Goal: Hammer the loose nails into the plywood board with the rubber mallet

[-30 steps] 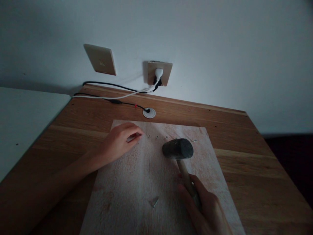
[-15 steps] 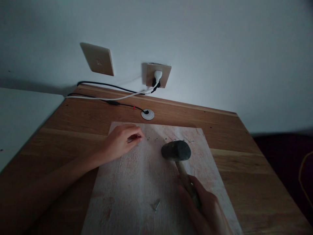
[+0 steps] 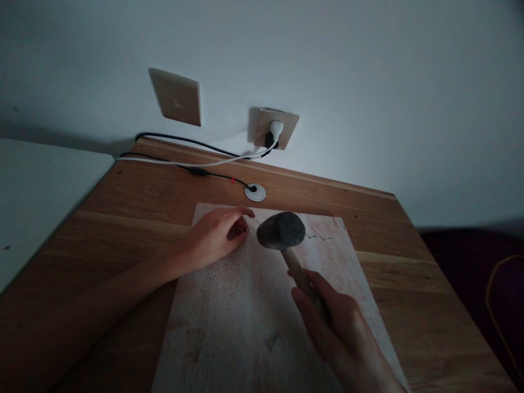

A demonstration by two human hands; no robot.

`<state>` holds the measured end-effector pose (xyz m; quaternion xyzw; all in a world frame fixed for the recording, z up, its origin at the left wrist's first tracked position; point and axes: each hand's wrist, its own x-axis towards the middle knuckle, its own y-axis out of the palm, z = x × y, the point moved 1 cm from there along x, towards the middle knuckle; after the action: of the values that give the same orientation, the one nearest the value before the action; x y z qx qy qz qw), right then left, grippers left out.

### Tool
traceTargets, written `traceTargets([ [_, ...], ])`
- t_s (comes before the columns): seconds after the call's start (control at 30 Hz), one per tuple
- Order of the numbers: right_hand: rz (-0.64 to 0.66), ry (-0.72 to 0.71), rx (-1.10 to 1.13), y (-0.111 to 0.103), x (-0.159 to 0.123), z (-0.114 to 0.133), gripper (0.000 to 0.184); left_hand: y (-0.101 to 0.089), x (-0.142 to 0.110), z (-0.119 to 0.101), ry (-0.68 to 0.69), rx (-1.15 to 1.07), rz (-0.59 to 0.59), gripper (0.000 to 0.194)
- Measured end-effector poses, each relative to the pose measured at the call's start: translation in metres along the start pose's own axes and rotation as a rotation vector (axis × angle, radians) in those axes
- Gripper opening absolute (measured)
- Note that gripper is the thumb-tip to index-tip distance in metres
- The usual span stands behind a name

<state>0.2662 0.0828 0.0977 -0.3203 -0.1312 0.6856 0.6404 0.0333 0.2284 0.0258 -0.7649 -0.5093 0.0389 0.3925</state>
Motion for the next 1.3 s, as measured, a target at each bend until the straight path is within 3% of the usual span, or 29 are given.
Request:
traceTargets([
  [0.13,0.012,-0.119,-0.066,0.002,0.015,0.011,0.036,0.0,0.002,-0.001,0.006,-0.01,0.025,0.041],
  [0.4,0.043,-0.248,-0.145,0.006,0.029,0.002,0.029,0.0,0.003,-0.001,-0.01,0.007,0.007,0.047],
  [0.7,0.021,-0.271,-0.135,0.009,0.028,0.005,0.029,0.002,0.003,0.001,-0.052,-0.045,-0.01,0.048],
  [0.9,-0.068,-0.308,-0.123,0.009,0.024,0.008,0.026,0.002,0.003,0.002,-0.049,-0.091,0.009,0.045],
  [1.13,-0.014,-0.288,-0.195,0.012,0.021,0.005,0.036,0.001,0.003,-0.001,-0.017,-0.058,0.042,0.041],
  [1.3,0.014,-0.265,-0.202,0.015,0.022,0.0,0.038,0.002,0.003,0.0,-0.03,-0.03,0.037,0.049],
])
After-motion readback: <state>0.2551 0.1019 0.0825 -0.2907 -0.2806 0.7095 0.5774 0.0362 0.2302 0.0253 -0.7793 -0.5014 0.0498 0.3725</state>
